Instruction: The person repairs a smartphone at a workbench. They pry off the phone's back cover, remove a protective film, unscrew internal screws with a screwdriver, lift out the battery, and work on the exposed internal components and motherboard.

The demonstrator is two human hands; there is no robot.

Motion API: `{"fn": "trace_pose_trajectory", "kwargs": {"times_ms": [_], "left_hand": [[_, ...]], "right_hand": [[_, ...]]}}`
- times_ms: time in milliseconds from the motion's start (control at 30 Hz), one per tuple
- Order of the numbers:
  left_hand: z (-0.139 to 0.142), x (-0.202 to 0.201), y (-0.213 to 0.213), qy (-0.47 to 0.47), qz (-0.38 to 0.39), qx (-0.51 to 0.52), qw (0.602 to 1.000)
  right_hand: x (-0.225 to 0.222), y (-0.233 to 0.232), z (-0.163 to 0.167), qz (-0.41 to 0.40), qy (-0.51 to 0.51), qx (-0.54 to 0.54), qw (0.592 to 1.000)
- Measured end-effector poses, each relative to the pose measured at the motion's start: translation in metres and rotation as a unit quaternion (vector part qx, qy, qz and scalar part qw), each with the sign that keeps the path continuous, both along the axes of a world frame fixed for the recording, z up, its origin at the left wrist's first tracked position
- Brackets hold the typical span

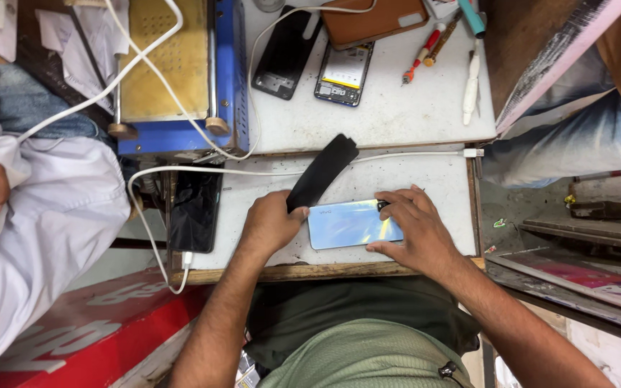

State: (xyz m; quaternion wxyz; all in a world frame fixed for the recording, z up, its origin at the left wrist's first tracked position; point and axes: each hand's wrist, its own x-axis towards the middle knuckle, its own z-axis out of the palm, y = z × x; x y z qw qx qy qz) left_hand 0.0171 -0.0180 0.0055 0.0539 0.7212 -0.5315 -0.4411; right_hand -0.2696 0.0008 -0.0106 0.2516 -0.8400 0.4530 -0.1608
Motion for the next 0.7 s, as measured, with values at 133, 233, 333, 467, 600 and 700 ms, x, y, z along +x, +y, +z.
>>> {"fn": "trace_pose_trajectory", "kwargs": {"times_ms": [133, 233, 333, 467, 600, 700], "left_hand": [[0.001, 0.016, 0.01, -0.007, -0.027, -0.006, 1.0], [-0.002, 0.012, -0.004, -0.024, -0.063, 0.001, 0.998], [0.001, 0.001, -0.019, -0.044, -0.09, 0.009, 0.995], [0.013, 0.001, -0.01, -0.063, -0.101, 0.007, 0.993], [0.017, 0.019, 0.008, -0.016, -0.041, -0.099, 0.994], [0.007, 0.017, 0.012, -0.051, -0.069, -0.212, 0.973]], "right_hand": [[0.004, -0.004, -0.008, -0.002, -0.01, -0.016, 1.0], [0.006, -0.006, -0.012, -0.004, -0.014, -0.011, 1.0], [0.006, -0.005, -0.01, -0.001, -0.015, -0.013, 1.0], [0.004, -0.005, -0.004, -0.003, -0.023, 0.002, 1.0], [0.002, -0.005, -0.004, 0.005, -0.031, -0.029, 0.999], [-0.001, -0.003, -0.006, 0.009, -0.025, -0.023, 0.999]]}}
